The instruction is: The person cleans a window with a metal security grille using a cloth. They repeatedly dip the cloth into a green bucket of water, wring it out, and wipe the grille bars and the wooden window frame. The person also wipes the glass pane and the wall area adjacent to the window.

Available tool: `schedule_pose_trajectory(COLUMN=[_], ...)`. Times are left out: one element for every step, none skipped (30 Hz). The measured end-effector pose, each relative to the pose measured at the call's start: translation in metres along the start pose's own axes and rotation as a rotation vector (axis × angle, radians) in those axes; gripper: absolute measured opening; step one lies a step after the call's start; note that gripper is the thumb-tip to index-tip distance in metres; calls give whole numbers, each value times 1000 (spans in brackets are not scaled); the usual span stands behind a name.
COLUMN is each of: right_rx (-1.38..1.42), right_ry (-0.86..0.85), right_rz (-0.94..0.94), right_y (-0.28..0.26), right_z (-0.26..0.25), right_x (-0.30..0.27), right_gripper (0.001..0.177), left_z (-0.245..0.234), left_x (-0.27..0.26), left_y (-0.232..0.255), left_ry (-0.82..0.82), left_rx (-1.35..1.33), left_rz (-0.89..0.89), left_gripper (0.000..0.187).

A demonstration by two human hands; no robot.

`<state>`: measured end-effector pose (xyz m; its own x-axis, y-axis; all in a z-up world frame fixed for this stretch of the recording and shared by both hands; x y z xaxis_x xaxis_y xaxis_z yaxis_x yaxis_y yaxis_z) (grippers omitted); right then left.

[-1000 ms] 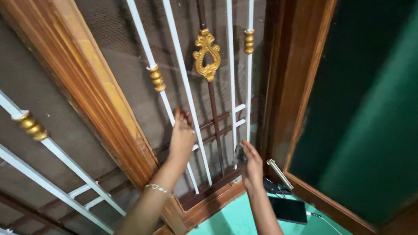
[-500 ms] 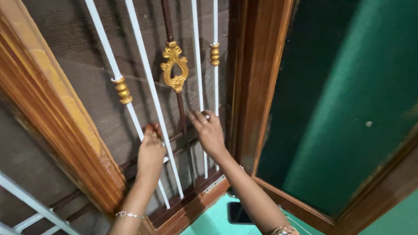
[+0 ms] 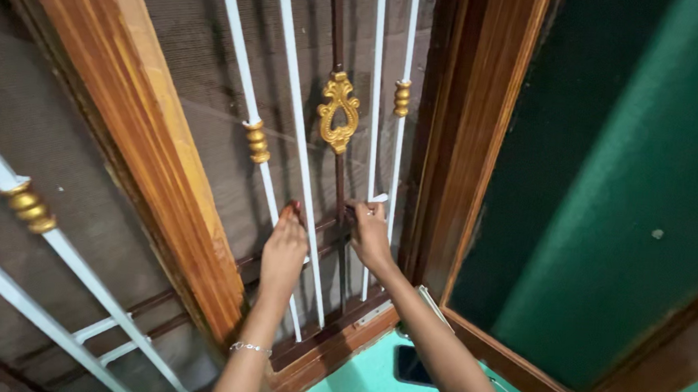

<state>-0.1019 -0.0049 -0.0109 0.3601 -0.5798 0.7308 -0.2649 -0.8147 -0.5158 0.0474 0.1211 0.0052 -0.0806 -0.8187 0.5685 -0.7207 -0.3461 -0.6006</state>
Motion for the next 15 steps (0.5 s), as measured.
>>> schedule_pose_trajectory(right_rx=[-15, -31, -48, -45, -44, -68, -97, -68, -36, -3, 2, 7, 10, -5, -20], right_ry=[6, 12, 18, 15, 16, -11, -39, -70, -107, -143, -61, 21, 100, 164, 222], right_rz=[-7, -14, -22, 38, 102, 19, -61, 75, 217, 360, 303, 248, 193, 77, -40], right_y=[-3, -5, -5, -4, -1, -2, 0, 6, 10, 12, 9, 6, 0, -10, -21], right_z=[-3, -5, -6, -4, -3, 0, 1, 2, 4, 3, -1, -9, -18, -24, -29], right_x=[-1, -4, -8, -18, -33, -48, -60, -65, -71, -74, -69, -58, -48, -35, -23], right_gripper=[58, 59, 60, 55, 51, 45, 39, 41, 44, 46, 43, 40, 37, 34, 32], left_z=[-3, -5, -4, -3, 0, 3, 7, 11, 14, 18, 22, 25, 27, 28, 30], left_x=[-2, -4, -6, -9, -11, -13, -13, -12, -15, -16, -15, -14, -13, -12, -13], left_y=[-1, -2, -4, -5, -3, -3, -1, 1, 3, 6, 7, 7, 8, 8, 9], left_ry=[15, 30, 45, 106, 171, 235, 286, 336, 378, 366, 355, 344, 343, 343, 339], left_rx=[12, 24, 35, 6, -24, -55, -40, -26, -13, -22, -28, -34, -35, -37, -39], left_rz=[13, 27, 39, 9, -16, -40, -71, -102, -131, -126, -121, -116, -116, -117, -122], left_gripper=[35, 39, 42, 38, 34, 30, 27, 25, 23, 23, 22, 22, 22, 23, 23])
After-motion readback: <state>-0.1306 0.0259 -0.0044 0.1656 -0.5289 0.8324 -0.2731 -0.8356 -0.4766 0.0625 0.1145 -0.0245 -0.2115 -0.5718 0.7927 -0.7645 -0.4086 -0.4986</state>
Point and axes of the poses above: each hand's wrist, its own x-axis towards the middle knuckle, its own z-axis out of the palm, y = z × x, the point moved 2 cm from there along x, towards the middle knuckle
